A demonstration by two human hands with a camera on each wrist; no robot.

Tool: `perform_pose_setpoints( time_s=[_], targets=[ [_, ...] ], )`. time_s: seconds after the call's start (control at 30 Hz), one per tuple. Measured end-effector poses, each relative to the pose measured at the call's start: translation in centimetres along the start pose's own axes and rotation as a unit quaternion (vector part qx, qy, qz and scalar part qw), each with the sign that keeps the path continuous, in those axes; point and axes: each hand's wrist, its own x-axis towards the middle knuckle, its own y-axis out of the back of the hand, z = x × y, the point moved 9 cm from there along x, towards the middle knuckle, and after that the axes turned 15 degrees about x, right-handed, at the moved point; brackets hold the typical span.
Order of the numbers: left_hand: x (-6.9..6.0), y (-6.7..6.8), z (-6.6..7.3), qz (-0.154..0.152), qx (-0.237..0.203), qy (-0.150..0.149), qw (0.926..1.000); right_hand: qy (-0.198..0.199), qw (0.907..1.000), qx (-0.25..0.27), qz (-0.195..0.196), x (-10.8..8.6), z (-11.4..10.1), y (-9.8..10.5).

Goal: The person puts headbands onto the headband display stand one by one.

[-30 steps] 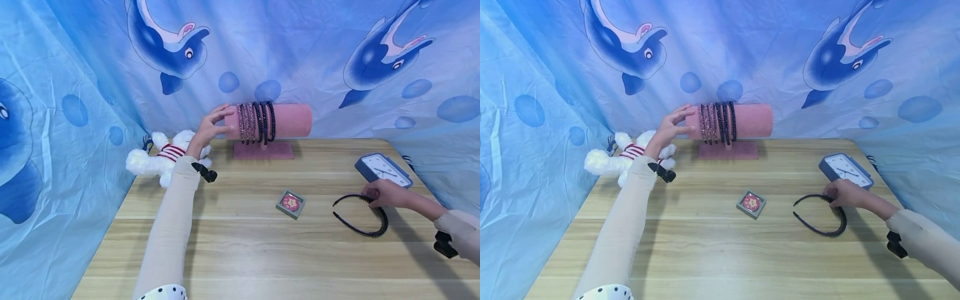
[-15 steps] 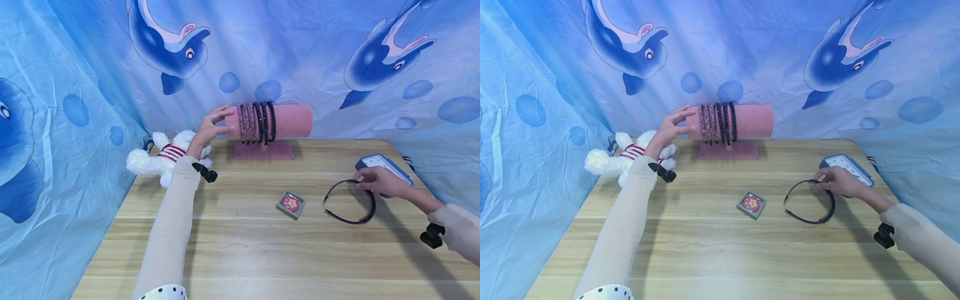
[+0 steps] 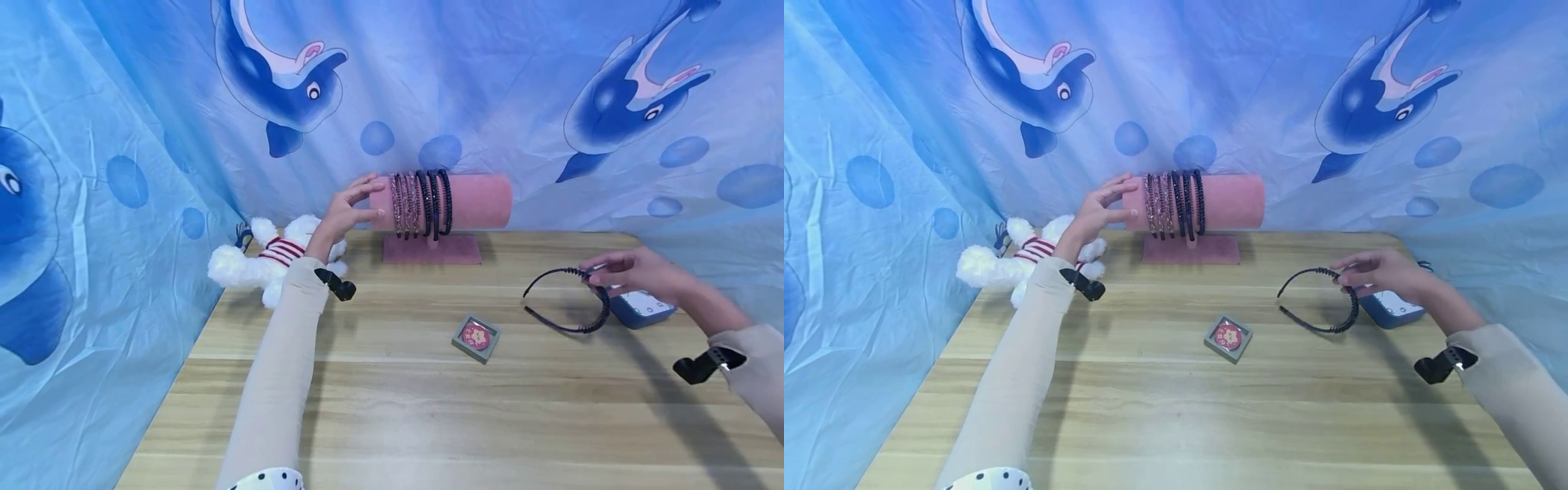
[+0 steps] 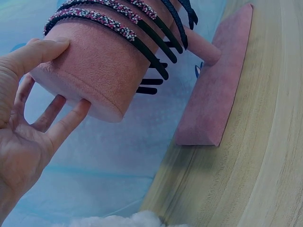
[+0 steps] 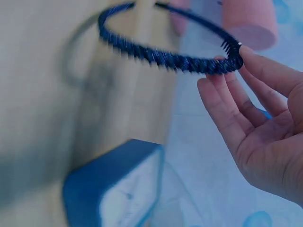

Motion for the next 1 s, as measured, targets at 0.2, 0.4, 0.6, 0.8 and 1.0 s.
perform_pose_setpoints(
  time_s=[0.2,0.4,0.6,0.8,1.0],
  targets=[
    [-0.1,0.0,-0.1,-0.003,-0.001,-0.001,1.0000,0.043,0.9970,-0.010,0.063,0.7,-3.0,2.6],
    [-0.1,0.1,-0.4,-0.004,0.003,0.000,1.0000,0.043,0.9906,-0.030,0.126,2.5,-6.0,3.9],
    [-0.1,0.2,-0.5,-0.002,0.003,-0.005,1.0000,0.042,0.9821,-0.055,0.175,5.0,-9.4,3.3],
    [-0.1,0.1,-0.6,-0.002,0.001,-0.008,1.0000,0.054,0.9775,-0.021,0.203,7.7,-11.6,1.5],
    [-0.3,0.0,-0.6,-0.002,0.001,-0.010,0.9999,0.065,0.9752,0.026,0.210,9.8,-13.0,-0.3]
  ],
)
